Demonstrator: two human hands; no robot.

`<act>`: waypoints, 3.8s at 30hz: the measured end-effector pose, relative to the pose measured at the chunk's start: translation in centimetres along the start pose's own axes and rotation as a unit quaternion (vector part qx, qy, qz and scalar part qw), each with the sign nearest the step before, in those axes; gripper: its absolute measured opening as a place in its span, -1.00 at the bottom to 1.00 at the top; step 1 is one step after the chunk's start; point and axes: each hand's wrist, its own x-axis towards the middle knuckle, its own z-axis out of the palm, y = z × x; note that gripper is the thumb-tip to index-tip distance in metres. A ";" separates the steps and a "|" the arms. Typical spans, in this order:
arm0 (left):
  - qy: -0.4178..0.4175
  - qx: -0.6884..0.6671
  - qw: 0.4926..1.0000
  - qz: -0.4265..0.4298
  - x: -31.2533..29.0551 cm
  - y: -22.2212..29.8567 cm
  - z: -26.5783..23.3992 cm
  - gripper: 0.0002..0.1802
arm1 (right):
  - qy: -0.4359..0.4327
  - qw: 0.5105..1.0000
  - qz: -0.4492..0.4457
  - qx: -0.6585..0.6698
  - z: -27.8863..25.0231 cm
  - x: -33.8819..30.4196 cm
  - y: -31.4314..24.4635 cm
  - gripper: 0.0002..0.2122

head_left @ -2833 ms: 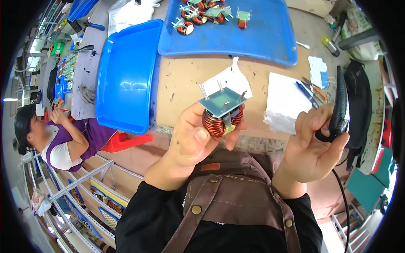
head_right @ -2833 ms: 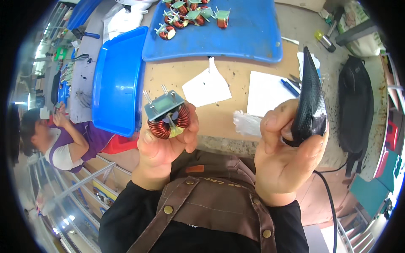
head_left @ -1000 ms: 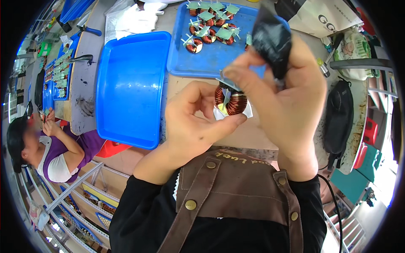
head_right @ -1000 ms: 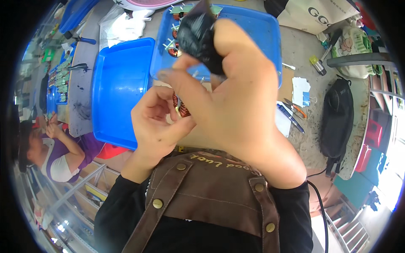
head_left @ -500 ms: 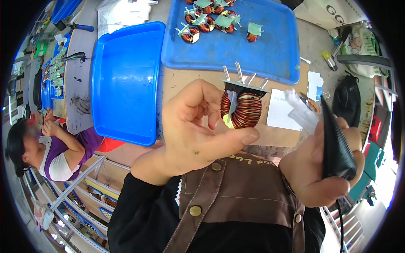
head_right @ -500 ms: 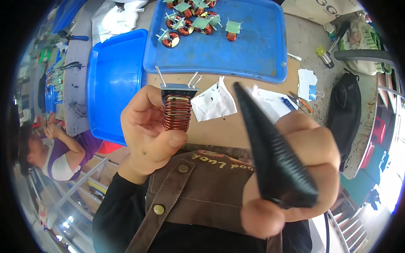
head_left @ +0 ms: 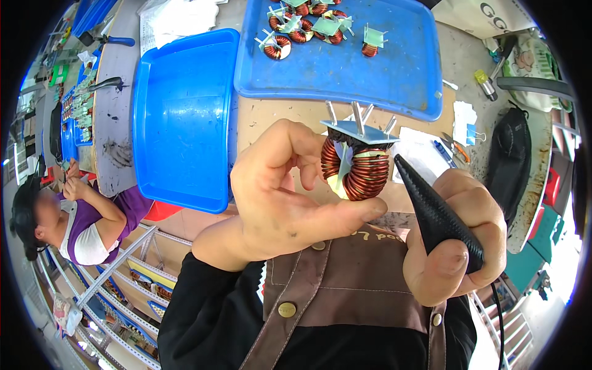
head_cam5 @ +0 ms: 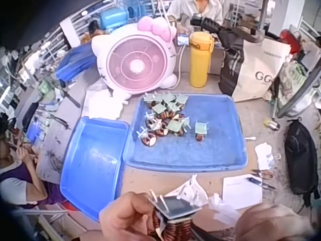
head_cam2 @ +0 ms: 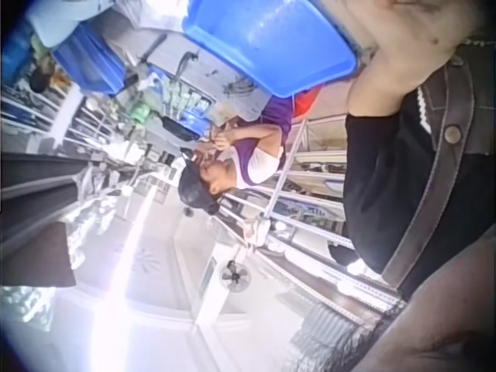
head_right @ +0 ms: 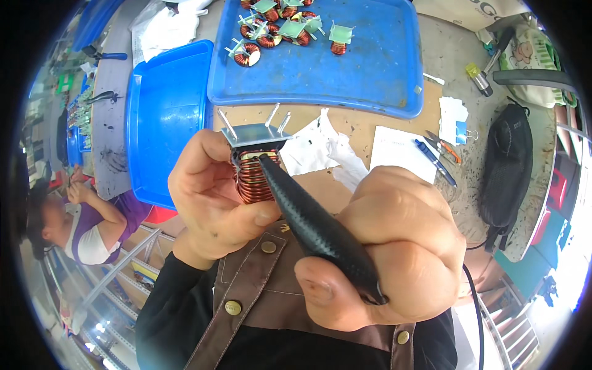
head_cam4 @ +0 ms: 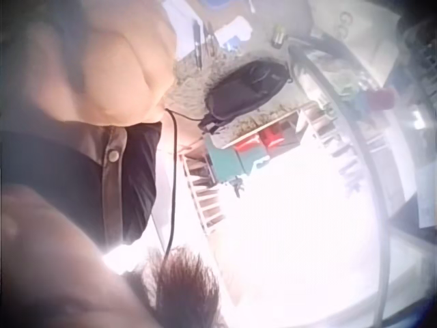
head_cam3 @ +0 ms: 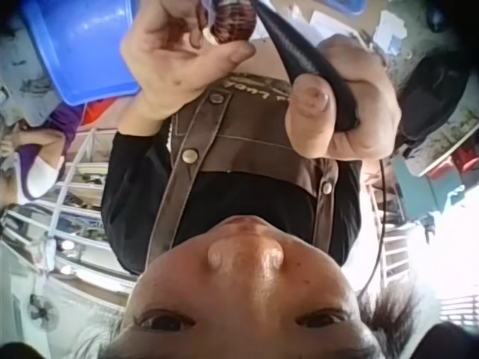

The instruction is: Assembling an inductor coil to a small PCB using a glue dispenser and wire cutters.

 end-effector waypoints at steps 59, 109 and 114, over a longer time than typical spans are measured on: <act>-0.028 0.067 0.991 0.110 -0.2 -1.6 -0.9 -0.36 | 0.033 0.973 0.228 -0.021 -2.7 -1.5 1.1 -0.56; 0.059 0.002 0.996 -0.065 -2.0 0.4 -1.0 -0.34 | -0.135 0.985 0.105 0.004 -0.6 -1.4 1.0 -0.81; 0.051 0.087 0.995 0.015 -1.6 0.0 -1.3 -0.35 | -0.154 0.985 0.073 0.026 -0.1 -1.1 1.1 -0.81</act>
